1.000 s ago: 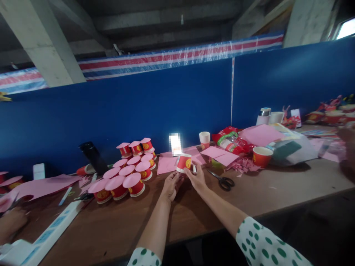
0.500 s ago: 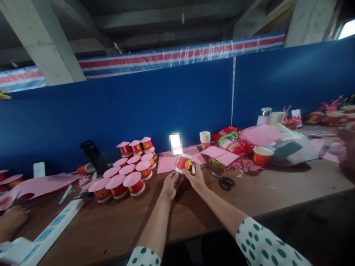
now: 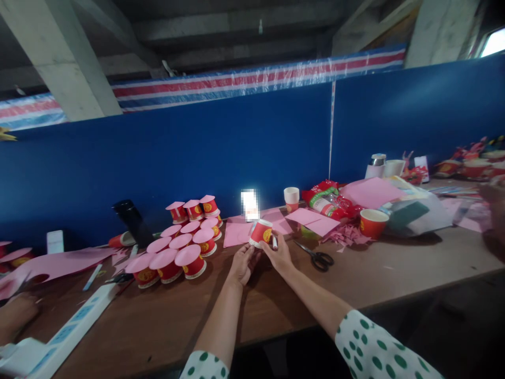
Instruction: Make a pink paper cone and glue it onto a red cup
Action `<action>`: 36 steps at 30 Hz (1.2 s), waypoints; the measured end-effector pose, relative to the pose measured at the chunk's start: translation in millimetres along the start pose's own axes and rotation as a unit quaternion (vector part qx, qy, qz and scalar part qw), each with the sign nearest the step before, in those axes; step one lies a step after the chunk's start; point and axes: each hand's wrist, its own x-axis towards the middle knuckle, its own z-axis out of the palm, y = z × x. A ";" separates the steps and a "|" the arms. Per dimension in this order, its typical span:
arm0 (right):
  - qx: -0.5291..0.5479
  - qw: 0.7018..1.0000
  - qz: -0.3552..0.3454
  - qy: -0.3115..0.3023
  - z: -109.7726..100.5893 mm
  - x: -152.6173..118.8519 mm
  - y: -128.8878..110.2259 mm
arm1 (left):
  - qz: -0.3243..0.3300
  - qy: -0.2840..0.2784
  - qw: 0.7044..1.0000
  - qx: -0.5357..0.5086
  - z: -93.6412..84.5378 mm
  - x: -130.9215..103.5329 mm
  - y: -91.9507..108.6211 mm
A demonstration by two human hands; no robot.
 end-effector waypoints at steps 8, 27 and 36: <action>-0.029 0.999 -0.025 0.001 -1.6 -1.4 2.1 | 0.009 0.012 1.000 -0.008 -0.9 1.6 -0.8; -0.112 0.975 -0.187 -0.032 -9.1 -15.6 -31.9 | 0.066 0.092 0.993 0.045 2.0 5.5 -4.1; -0.146 0.971 -0.187 -0.043 -5.8 -12.2 -25.5 | 0.057 0.088 0.992 0.070 -1.4 8.0 -6.7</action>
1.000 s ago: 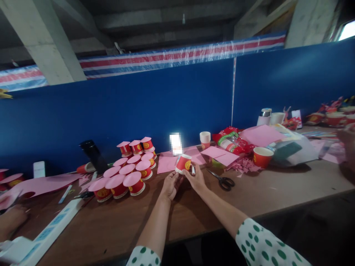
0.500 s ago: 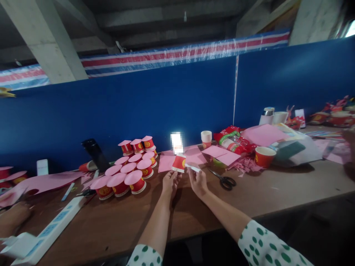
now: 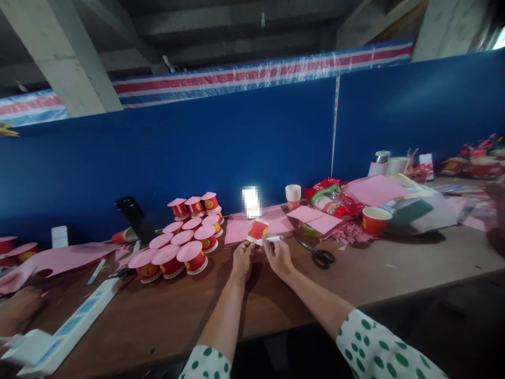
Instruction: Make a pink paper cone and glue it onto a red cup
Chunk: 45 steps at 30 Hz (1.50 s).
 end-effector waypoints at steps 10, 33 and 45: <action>0.011 1.000 0.002 -0.001 2.1 -0.7 2.7 | 0.006 -0.003 1.000 0.001 -0.1 -1.1 -0.6; -0.045 0.998 -0.043 0.000 5.5 -1.9 9.1 | 0.001 -0.007 1.000 0.004 -3.4 3.6 -5.7; -0.061 0.997 -0.031 0.023 5.2 -0.2 11.6 | 0.005 -0.005 1.000 0.022 -0.2 0.8 -3.3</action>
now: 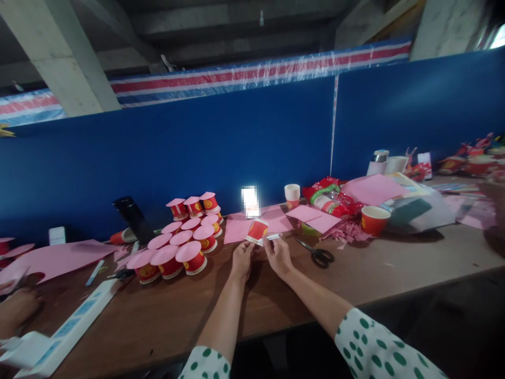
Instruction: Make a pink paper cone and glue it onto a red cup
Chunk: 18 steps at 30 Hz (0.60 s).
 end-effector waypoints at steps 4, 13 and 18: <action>-0.004 1.000 0.002 0.011 -0.1 0.4 0.6 | -0.001 0.003 1.000 0.002 0.1 -0.2 0.5; -0.004 1.000 0.013 0.013 -1.2 0.6 0.7 | -0.002 0.003 1.000 -0.001 0.2 -0.3 0.3; -0.001 1.000 0.019 0.012 -2.2 0.8 -0.2 | 0.000 0.002 1.000 0.008 -0.2 0.5 -0.7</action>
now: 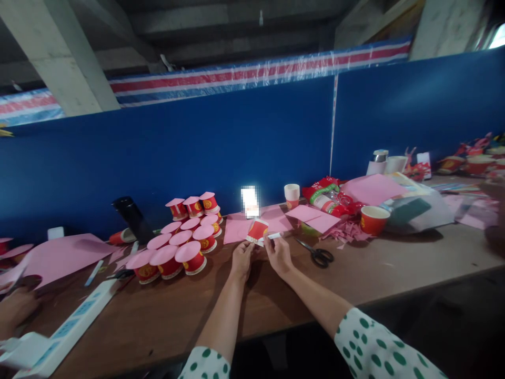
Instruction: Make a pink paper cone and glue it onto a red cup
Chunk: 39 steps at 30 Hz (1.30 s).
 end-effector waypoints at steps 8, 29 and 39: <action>-0.009 1.000 -0.011 0.005 1.2 0.1 0.7 | 0.003 -0.002 1.000 -0.002 -0.8 -0.1 -0.1; -0.022 1.000 0.001 -0.011 2.0 -0.3 0.1 | -0.016 0.002 0.999 -0.036 0.7 -1.0 2.5; -0.023 1.000 0.009 0.002 -1.4 0.7 -0.2 | -0.017 0.000 0.999 -0.031 0.0 -1.2 2.3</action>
